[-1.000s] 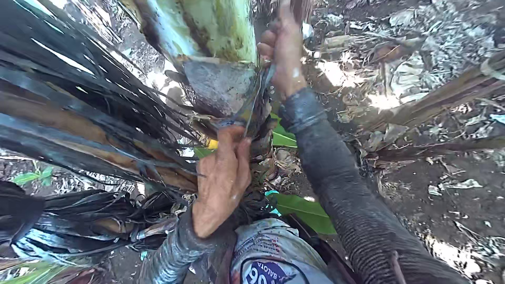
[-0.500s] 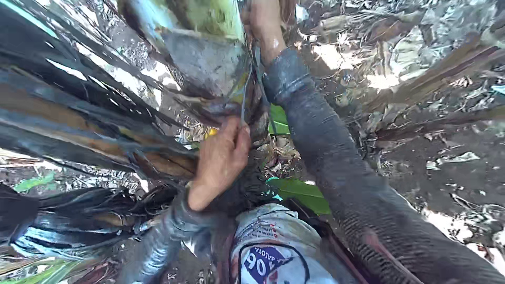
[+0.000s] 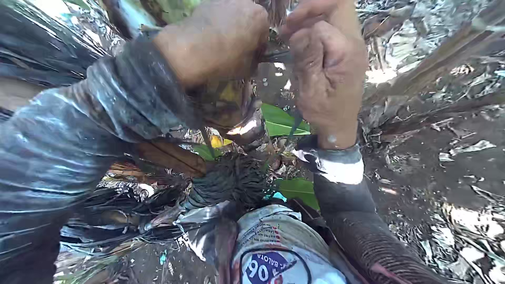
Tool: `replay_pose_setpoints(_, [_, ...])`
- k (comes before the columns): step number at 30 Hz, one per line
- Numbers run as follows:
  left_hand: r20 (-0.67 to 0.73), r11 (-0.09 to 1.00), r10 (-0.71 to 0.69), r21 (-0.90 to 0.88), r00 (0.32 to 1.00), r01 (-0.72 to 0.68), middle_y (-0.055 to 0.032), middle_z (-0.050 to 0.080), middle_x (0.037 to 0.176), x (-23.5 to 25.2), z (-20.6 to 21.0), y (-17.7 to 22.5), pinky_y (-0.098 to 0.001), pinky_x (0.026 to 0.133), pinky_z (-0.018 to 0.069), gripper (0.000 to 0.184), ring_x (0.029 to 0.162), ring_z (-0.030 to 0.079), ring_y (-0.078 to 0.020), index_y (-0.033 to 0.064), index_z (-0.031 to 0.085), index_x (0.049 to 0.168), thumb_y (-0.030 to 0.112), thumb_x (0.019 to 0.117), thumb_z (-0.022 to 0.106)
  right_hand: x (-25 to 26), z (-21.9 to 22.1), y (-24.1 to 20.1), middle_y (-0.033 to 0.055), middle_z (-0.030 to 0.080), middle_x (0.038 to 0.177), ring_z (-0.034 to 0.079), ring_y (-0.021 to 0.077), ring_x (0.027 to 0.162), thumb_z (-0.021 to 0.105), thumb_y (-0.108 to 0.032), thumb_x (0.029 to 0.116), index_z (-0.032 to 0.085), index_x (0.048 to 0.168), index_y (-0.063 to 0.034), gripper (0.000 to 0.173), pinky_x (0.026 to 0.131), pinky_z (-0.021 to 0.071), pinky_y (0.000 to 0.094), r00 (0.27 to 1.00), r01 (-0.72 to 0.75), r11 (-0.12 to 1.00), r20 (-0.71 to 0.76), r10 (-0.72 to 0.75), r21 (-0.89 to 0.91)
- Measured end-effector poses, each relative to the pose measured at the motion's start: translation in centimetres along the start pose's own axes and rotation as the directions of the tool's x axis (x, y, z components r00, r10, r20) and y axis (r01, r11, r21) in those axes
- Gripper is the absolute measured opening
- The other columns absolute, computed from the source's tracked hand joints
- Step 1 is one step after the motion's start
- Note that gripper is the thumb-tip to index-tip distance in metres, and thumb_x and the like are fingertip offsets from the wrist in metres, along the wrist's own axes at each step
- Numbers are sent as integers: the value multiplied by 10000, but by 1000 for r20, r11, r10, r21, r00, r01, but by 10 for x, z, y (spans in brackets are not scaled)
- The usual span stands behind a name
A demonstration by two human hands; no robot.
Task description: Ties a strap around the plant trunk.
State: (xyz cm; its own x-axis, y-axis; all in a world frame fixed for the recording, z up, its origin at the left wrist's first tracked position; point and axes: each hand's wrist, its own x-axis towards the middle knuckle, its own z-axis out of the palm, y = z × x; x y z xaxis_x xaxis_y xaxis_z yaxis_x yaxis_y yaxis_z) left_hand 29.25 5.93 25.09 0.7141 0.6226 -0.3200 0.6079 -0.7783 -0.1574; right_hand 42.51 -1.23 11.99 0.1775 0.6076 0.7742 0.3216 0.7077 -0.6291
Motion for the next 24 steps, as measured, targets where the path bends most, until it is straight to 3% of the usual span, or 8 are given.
replay_pose_setpoints(2, [86, 999, 29, 13, 996, -30, -104, 648, 803, 8, -6, -6, -599, 682, 458, 152, 792, 630, -320, 120, 722, 913, 234, 972, 640, -9, -7, 1, 179, 562, 1148, 593, 130, 954, 504, -254, 1078, 667, 861, 19, 385, 804, 524, 268, 1000, -5, 998, -5, 4, -60])
replay_pose_setpoints(6, [226, 973, -54, -207, 973, 102, 3, 568, 657, 9, -20, -6, -398, 525, 424, 199, 582, 537, -140, 163, 655, 774, 286, 930, 640, -61, 5, -14, 56, 588, 952, 585, 78, 757, 435, -246, 1107, 614, 1096, -3, 303, 648, 520, 230, 949, -309, 948, 95, 301, 80])
replay_pose_setpoints(8, [280, 949, -49, -286, 959, 132, 32, 550, 634, 3, -26, -5, -286, 485, 406, 214, 529, 499, -73, 163, 630, 766, 263, 955, 645, -79, 28, -9, 65, 606, 1008, 617, 102, 831, 449, -227, 1101, 639, 1096, -20, 281, 724, 550, 257, 918, -383, 906, 187, 351, 178])
replay_pose_setpoints(10, [240, 980, -25, -188, 970, 72, 0, 589, 627, 3, -23, -5, -365, 484, 429, 201, 528, 535, -131, 157, 679, 778, 254, 954, 683, -78, 60, 9, 80, 644, 1047, 635, 113, 945, 473, -199, 1081, 699, 1025, -12, 298, 830, 560, 287, 931, -351, 905, 197, 309, 239])
replay_pose_setpoints(13, [82, 986, -31, 163, 996, 17, -185, 665, 843, -5, -19, 6, -654, 690, 472, 134, 832, 652, -425, 83, 710, 998, 184, 998, 622, -59, 70, 30, 130, 681, 1160, 664, 180, 1077, 479, -208, 1073, 734, 1124, -24, 319, 942, 559, 370, 913, -349, 934, 252, 321, 75])
replay_pose_setpoints(14, [14, 963, 4, 270, 1000, -8, -241, 656, 869, -9, -14, 6, -681, 706, 460, 153, 877, 647, -495, 30, 674, 1026, 138, 1017, 567, -53, 65, 36, 132, 682, 1192, 667, 181, 1091, 479, -203, 1072, 723, 1173, -27, 317, 959, 557, 377, 904, -376, 926, 238, 357, 39])
replay_pose_setpoints(18, [-151, 851, 233, 511, 961, -126, -271, 612, 836, -9, 12, -8, -621, 639, 442, 136, 744, 624, -507, -54, 583, 1036, -37, 1015, 450, -32, 55, 63, 95, 680, 1191, 685, 104, 991, 535, -199, 1058, 626, 1326, -11, 340, 884, 595, 308, 924, -374, 910, 157, 349, 179])
replay_pose_setpoints(24, [-222, 846, 262, 522, 939, -113, -262, 612, 855, -15, 27, -8, -584, 650, 467, 205, 697, 625, -468, -42, 547, 1174, -40, 1035, 396, -18, 60, 79, 54, 714, 970, 666, 60, 792, 633, -77, 991, 692, 1100, 42, 171, 740, 591, 270, 986, -165, 907, 71, 149, 387])
